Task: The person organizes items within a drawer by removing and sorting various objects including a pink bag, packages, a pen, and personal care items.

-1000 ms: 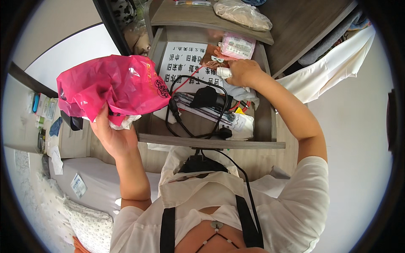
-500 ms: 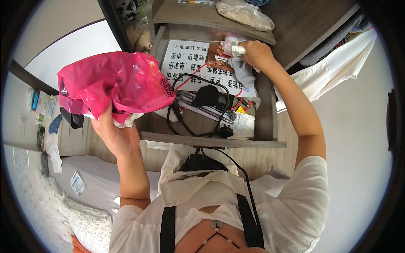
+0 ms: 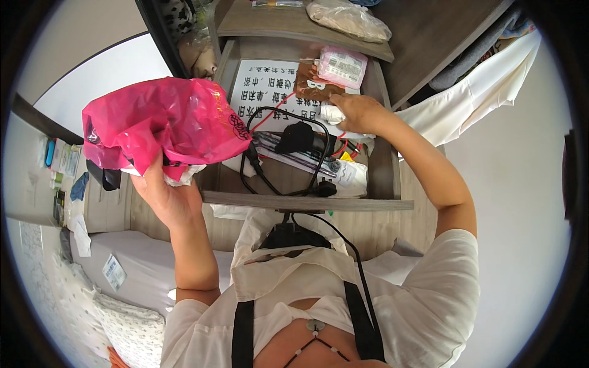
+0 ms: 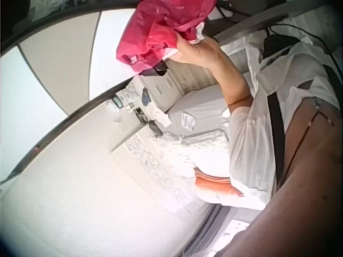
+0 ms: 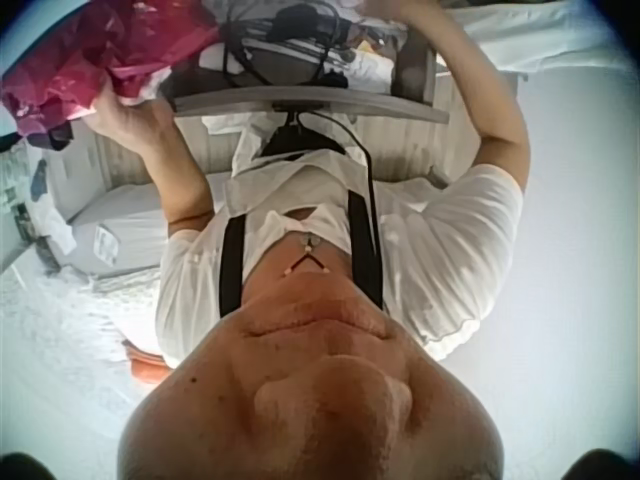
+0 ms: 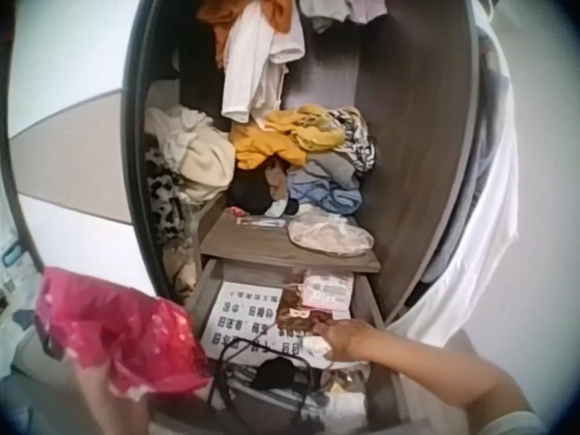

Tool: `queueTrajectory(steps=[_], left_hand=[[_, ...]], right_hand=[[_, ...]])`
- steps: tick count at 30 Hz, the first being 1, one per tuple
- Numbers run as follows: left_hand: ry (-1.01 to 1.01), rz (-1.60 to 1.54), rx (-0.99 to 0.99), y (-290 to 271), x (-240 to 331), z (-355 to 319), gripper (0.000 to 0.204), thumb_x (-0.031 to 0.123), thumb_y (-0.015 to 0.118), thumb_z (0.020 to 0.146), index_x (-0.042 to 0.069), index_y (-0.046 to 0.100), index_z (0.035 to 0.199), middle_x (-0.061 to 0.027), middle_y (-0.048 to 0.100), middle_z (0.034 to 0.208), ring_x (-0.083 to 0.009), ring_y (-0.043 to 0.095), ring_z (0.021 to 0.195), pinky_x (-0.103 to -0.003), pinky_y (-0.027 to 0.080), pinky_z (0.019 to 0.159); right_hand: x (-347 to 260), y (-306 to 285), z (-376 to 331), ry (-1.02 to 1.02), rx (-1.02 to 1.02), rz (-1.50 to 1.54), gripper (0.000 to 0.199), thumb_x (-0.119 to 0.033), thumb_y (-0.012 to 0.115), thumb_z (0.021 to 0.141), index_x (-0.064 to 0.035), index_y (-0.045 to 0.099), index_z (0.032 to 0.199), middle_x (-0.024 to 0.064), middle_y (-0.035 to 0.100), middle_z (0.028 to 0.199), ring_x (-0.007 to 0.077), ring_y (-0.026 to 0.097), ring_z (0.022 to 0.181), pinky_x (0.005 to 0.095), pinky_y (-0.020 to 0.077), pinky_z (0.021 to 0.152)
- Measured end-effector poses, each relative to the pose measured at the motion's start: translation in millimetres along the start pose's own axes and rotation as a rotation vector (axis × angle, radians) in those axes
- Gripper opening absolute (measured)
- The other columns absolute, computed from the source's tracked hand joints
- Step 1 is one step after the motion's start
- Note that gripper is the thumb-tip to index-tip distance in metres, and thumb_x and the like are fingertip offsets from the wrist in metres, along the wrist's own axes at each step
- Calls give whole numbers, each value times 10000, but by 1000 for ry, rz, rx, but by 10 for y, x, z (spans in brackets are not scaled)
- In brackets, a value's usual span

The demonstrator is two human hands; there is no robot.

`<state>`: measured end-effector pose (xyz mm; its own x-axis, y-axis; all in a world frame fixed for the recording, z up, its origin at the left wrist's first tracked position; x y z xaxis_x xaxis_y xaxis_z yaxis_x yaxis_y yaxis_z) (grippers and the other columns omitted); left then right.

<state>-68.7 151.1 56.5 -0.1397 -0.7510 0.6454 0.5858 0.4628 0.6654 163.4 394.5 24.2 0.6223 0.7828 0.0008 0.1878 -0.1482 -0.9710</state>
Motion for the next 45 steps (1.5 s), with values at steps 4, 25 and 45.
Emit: queueTrajectory(steps=[4,25,45], left_hand=[[4,1,-11,21,10,-3,363,107,532,820,-13,454,1154,-121,526,1124,-236,525,1040,-382,427,897],[21,33,48,31,12,-14,386,44,523,786,-23,437,1156,-135,522,1109,-223,546,994,-353,430,872],[-31,30,-5,110,13,-12,377,12,592,790,-14,453,1139,-111,548,1086,-188,562,965,-319,457,836]], right_hand=[[123,-229,-60,51,88,381,348,-124,631,656,-33,579,988,152,624,853,245,607,792,344,480,706],[-224,17,330,-44,284,-473,150,-131,609,689,-85,645,827,71,647,799,227,641,768,341,511,619],[481,-648,-367,247,501,1281,191,-141,567,830,24,582,924,68,611,782,119,571,639,244,463,587]])
Point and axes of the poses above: each hand's wrist, its own z-axis towards the middle knuckle, its own y-axis out of the palm, x = y × z, the point moved 4 cm from there along z, towards the middle knuckle
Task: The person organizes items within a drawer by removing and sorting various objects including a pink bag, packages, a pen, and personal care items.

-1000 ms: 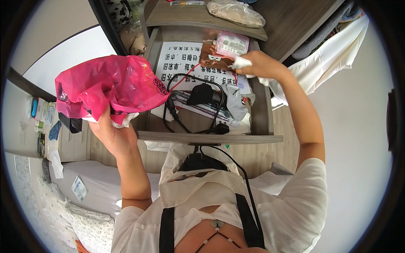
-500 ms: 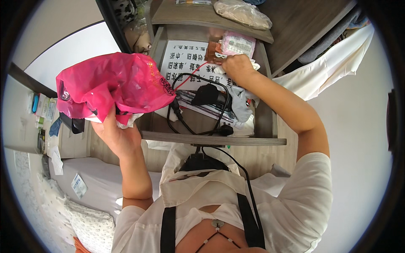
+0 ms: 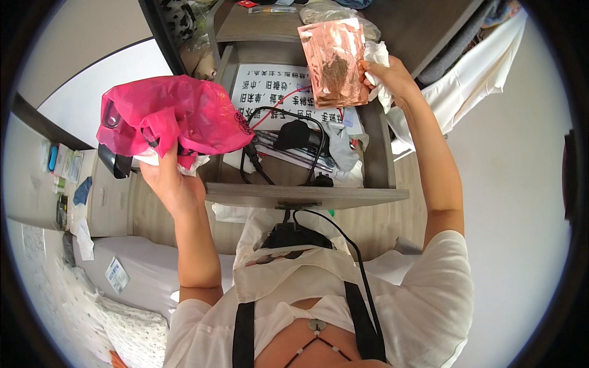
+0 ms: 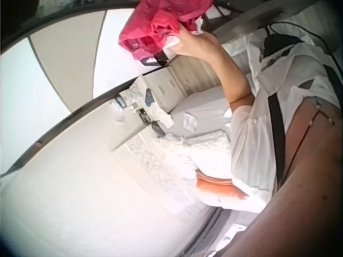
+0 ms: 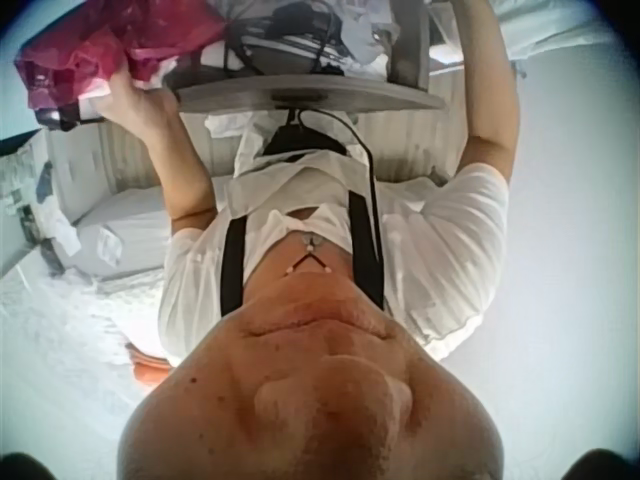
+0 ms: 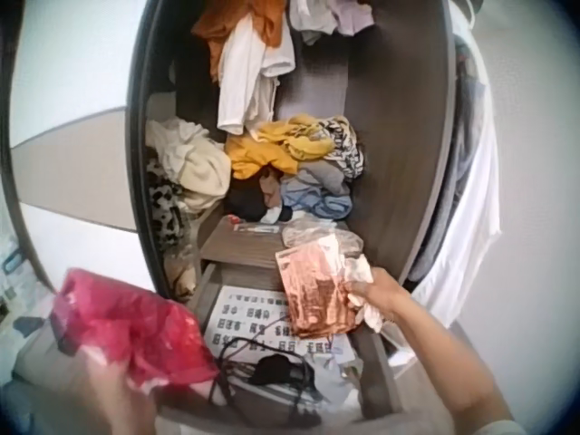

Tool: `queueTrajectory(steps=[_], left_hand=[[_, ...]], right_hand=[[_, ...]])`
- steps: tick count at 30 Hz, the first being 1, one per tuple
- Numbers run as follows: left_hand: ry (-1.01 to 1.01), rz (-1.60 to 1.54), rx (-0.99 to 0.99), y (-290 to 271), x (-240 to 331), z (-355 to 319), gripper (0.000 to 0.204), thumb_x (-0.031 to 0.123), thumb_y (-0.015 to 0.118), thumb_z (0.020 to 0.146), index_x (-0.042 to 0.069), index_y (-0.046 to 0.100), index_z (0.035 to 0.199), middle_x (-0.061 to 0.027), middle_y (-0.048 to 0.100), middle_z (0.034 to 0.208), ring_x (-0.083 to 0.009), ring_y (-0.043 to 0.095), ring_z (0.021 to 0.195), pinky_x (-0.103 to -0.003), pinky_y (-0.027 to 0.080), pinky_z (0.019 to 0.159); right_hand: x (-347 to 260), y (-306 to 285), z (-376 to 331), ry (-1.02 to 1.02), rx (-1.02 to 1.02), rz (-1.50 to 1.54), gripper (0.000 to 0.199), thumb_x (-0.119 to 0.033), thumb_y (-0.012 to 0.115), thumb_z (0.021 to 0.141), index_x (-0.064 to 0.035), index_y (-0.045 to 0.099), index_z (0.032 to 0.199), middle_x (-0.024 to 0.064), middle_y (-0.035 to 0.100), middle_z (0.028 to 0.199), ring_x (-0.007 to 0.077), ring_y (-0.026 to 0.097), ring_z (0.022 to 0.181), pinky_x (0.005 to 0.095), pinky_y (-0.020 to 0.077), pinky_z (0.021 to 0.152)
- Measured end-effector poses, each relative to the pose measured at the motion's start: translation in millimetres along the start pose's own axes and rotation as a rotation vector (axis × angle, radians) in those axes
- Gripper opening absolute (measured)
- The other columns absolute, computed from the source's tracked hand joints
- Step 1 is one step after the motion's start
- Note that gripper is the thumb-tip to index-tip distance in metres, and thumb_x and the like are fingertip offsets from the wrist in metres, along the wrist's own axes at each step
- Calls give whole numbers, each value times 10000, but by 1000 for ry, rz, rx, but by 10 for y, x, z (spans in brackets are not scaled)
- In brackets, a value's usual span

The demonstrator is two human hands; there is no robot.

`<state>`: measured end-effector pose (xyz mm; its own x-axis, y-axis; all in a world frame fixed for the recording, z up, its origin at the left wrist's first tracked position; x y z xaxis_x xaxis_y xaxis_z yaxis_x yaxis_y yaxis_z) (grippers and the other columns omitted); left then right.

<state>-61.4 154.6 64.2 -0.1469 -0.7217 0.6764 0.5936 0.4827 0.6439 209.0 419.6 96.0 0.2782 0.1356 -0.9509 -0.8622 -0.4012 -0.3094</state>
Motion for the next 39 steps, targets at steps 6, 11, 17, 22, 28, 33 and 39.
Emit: queueTrajectory(steps=[6,11,17,22,28,33,39], left_hand=[[-87,226,-52,47,-60,-1,353,58,622,776,2,495,1101,-69,577,1012,-149,566,888,-260,455,751],[-200,746,-344,275,-169,-28,410,106,670,737,-29,511,1090,-70,589,970,-113,535,740,-238,438,652],[-329,523,-244,327,-114,-11,253,86,533,835,3,550,1074,-89,614,966,-34,367,487,-175,290,421],[-496,233,-323,330,-191,99,189,85,478,876,-14,555,1018,-81,602,814,-46,331,423,-183,251,372],[-818,-101,-482,603,-311,89,417,371,456,909,-25,524,1022,-127,619,930,-37,292,382,-166,220,313],[-705,-56,-342,580,-381,7,146,147,616,817,35,523,837,-34,536,640,-49,327,379,-193,219,333],[-535,79,-212,458,-332,121,88,65,601,793,38,518,777,-32,524,618,-50,340,382,-202,215,344]], right_hand=[[-118,-28,-195,-73,-17,-16,255,-173,666,768,12,596,929,52,620,810,102,565,691,252,453,651],[-220,17,-323,-211,71,-37,259,-204,688,761,-8,597,904,39,611,767,99,560,645,251,452,605],[-300,155,-415,-136,116,230,205,-201,690,770,-34,604,852,-4,567,644,73,501,483,220,417,455],[-590,353,-560,-477,337,-73,173,-177,672,769,-34,610,843,43,610,643,146,583,535,261,448,505],[-798,714,-1009,-1294,428,-732,146,-84,662,646,-69,589,771,54,650,859,214,629,736,281,491,613],[-774,965,-1173,-1540,363,-818,63,-53,617,688,-55,615,750,63,649,911,195,641,774,271,508,635],[-671,968,-1051,-1183,199,-474,348,-55,696,654,-119,609,985,100,563,1102,248,599,886,282,492,720]])
Point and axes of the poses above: each hand's wrist, its own z-axis towards the middle knuckle, its own y-axis out of the palm, x = y × z, the point moved 4 cm from there along z, towards the middle knuckle
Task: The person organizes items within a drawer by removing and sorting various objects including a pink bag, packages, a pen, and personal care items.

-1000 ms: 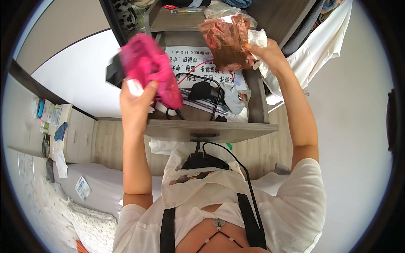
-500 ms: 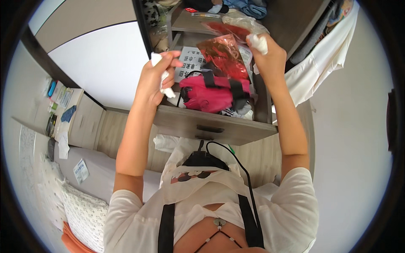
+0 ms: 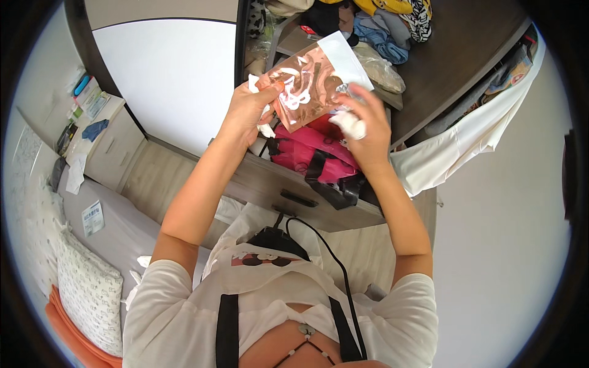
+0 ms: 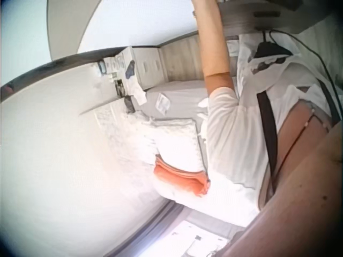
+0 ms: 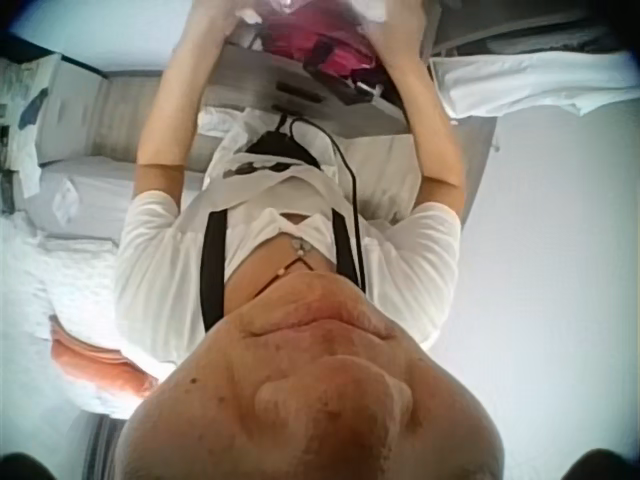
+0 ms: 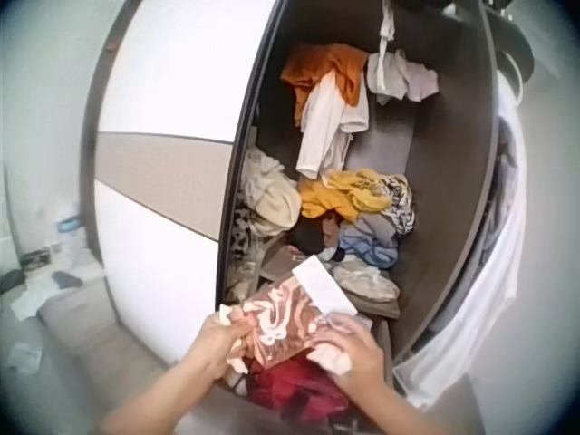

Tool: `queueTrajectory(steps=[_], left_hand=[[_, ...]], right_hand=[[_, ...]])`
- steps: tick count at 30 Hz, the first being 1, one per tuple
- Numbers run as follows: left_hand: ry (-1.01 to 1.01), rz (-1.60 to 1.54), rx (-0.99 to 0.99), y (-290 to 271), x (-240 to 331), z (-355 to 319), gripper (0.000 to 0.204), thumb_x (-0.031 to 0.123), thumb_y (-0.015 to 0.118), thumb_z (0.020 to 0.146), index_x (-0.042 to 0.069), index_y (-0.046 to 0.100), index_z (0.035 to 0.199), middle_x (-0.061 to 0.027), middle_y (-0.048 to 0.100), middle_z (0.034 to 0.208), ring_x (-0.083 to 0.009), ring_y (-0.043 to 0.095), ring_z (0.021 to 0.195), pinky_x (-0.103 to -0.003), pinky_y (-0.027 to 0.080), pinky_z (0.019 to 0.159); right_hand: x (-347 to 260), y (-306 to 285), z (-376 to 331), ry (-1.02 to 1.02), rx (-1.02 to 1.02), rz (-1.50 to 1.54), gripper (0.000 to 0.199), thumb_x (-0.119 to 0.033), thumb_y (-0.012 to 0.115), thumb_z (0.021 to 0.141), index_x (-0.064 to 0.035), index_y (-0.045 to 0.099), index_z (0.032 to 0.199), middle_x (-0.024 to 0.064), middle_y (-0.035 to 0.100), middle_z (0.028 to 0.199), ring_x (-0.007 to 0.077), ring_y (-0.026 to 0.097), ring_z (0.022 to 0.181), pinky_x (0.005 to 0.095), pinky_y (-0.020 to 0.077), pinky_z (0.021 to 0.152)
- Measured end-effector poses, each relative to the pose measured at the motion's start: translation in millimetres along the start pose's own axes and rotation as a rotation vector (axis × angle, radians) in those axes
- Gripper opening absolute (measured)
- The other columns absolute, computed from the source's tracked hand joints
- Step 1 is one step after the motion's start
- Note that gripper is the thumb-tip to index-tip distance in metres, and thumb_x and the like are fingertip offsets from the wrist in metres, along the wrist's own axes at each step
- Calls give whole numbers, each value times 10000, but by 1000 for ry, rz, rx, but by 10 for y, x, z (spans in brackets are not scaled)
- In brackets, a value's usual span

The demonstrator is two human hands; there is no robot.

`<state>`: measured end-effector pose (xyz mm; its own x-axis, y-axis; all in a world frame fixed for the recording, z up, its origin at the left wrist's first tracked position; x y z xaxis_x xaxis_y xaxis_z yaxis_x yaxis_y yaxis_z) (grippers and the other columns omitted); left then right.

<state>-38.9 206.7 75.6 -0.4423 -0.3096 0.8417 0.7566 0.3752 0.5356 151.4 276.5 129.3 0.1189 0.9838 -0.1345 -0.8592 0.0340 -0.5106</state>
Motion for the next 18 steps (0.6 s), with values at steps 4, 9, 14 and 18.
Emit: queueTrajectory(steps=[4,9,14,18], left_hand=[[15,27,56,-61,32,-11,99,62,590,806,55,512,744,-21,512,584,-43,343,370,-189,224,335],[7,45,-42,-65,-29,-4,102,76,605,799,69,527,733,-6,515,596,-41,368,397,-184,231,342],[-41,87,-185,-14,-13,-54,69,97,631,776,73,585,822,18,557,669,-31,444,490,-184,259,370],[-64,115,-183,50,29,-116,140,102,635,768,67,605,900,24,581,699,-22,459,514,-181,281,394]], right_hand=[[339,4,-72,661,153,579,427,-89,662,771,12,493,1149,62,576,985,114,555,842,233,446,723],[557,169,-191,885,111,859,418,-188,675,789,0,515,1127,31,593,879,83,541,728,207,441,636],[707,281,-329,1155,-80,925,333,-289,686,771,-46,564,964,13,562,731,102,509,543,250,420,452],[711,359,-397,1275,-267,1269,304,-248,698,756,-48,567,944,23,565,697,98,500,501,239,408,421]])
Point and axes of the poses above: each hand's wrist, its own z-axis towards the middle knuckle, its own y-axis out of the palm, x = y × z, the point moved 4 cm from there along z, towards the middle knuckle
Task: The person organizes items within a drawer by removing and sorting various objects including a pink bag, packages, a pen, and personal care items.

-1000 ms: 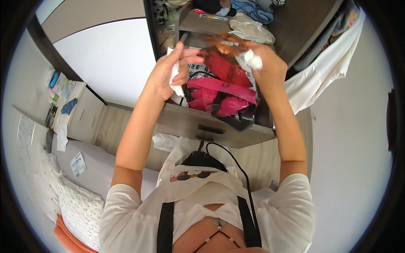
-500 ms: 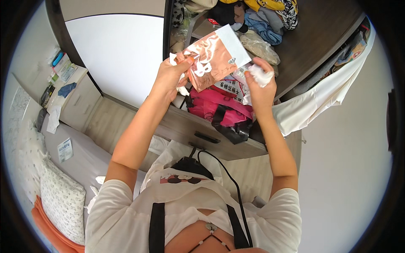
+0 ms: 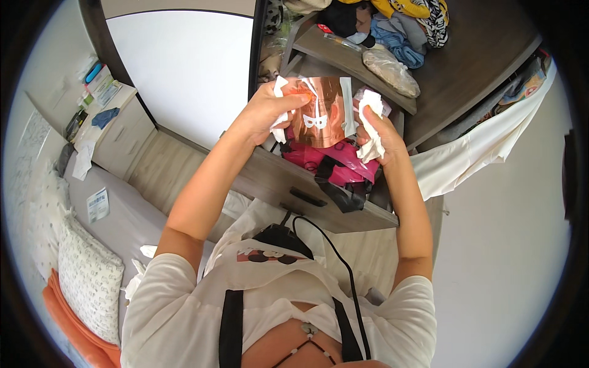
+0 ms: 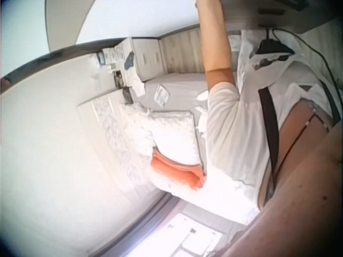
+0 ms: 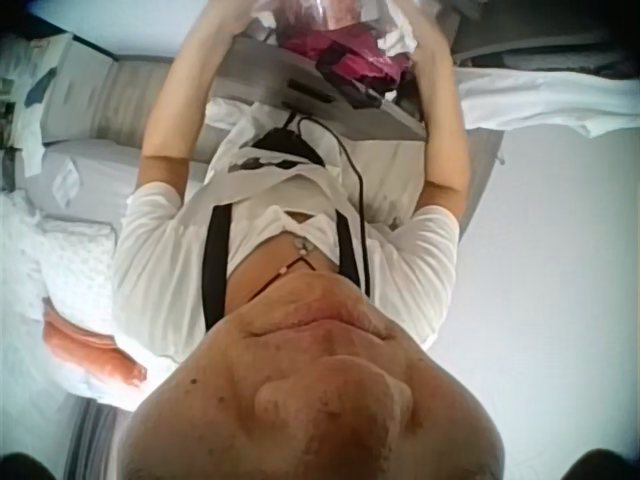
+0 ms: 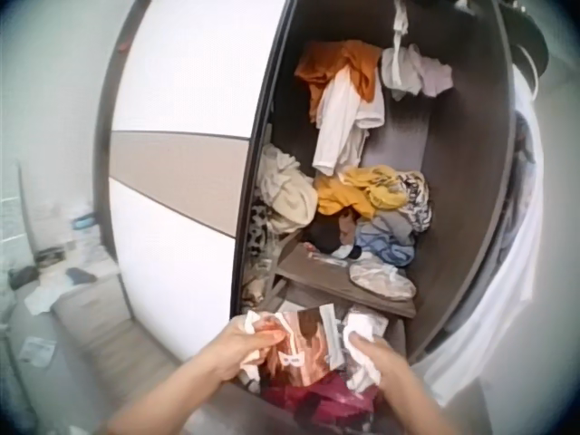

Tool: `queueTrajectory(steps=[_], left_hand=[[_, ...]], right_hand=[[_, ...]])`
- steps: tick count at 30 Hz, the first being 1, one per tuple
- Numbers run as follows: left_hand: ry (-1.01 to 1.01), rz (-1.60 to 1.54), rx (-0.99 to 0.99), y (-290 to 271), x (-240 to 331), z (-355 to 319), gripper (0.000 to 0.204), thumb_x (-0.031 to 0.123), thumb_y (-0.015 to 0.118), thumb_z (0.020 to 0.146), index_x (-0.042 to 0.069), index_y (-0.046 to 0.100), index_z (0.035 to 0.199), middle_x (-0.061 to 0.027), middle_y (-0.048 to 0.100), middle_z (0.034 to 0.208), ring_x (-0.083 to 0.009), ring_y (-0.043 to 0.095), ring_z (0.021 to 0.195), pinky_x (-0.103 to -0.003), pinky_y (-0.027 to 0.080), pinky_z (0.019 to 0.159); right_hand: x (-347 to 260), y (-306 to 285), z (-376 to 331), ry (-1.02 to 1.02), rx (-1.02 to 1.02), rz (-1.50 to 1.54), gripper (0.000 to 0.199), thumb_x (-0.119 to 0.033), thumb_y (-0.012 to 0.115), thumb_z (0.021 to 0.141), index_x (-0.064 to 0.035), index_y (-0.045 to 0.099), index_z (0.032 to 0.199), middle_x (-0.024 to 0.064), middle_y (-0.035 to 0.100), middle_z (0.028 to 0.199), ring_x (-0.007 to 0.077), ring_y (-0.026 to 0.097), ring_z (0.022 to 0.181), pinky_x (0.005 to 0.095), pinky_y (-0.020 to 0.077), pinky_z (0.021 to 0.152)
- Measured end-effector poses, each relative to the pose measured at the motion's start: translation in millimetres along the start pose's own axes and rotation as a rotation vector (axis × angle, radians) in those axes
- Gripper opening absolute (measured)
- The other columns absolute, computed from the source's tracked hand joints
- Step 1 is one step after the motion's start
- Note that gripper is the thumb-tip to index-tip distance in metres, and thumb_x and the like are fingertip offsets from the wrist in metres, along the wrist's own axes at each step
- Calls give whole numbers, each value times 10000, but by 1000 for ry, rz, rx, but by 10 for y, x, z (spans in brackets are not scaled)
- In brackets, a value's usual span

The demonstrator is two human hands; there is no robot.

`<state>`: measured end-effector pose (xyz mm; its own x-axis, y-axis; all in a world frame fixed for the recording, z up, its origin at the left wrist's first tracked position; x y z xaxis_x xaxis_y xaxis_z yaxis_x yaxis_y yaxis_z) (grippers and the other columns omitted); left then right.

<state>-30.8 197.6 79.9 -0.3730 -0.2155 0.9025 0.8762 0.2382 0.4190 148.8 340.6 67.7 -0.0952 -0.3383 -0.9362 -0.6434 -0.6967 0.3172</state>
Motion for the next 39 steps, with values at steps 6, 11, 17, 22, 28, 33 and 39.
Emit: queueTrajectory(steps=[6,11,17,22,28,33,39], left_hand=[[24,64,46,-48,6,-3,155,112,651,764,35,596,887,15,571,666,-16,439,503,-188,282,389],[3,58,92,-100,-15,-57,167,122,670,764,33,592,883,10,568,652,-20,403,461,-188,248,375],[23,161,175,-97,-53,-75,136,118,674,764,59,565,818,4,570,648,-18,393,439,-187,211,368],[4,154,190,-147,-115,-40,139,125,672,762,69,548,792,-3,570,636,-21,385,431,-193,215,364],[1,156,210,-182,-155,-16,117,118,642,782,71,535,779,-12,574,638,-26,377,425,-198,218,360],[3,162,216,-184,-151,-22,107,119,629,792,79,530,788,8,534,625,-26,383,437,-193,222,364],[20,140,246,-167,-120,-48,110,129,628,795,93,525,788,27,503,615,-24,389,450,-189,232,368]], right_hand=[[-99,-123,-38,-206,221,-262,228,-135,680,746,-28,590,926,51,617,747,94,540,525,209,408,405],[-168,-115,-69,-327,312,-164,226,-133,699,737,-32,588,907,31,601,719,91,521,501,221,405,420],[-190,-74,-101,-395,337,-232,237,-110,701,738,-21,592,929,28,620,793,76,551,578,224,431,468],[-204,-15,-137,-476,367,-291,240,-86,686,750,-7,598,959,28,629,844,71,567,663,214,445,567],[-179,-66,-106,-482,369,-314,233,-75,675,756,-3,603,965,28,630,856,72,569,697,213,443,602],[-197,-39,-134,-431,384,-329,236,-79,675,755,0,601,965,32,630,858,76,569,696,216,443,607],[-203,-26,-135,-413,387,-358,234,-94,682,749,2,605,948,39,630,859,81,571,701,222,446,614]])
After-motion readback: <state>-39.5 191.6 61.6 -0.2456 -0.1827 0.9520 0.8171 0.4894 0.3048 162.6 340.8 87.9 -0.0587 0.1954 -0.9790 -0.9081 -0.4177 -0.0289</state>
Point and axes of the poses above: each hand's wrist, its own z-axis towards the middle knuckle, its own y-axis out of the palm, x = y × z, the point moved 4 cm from there along z, towards the middle knuckle
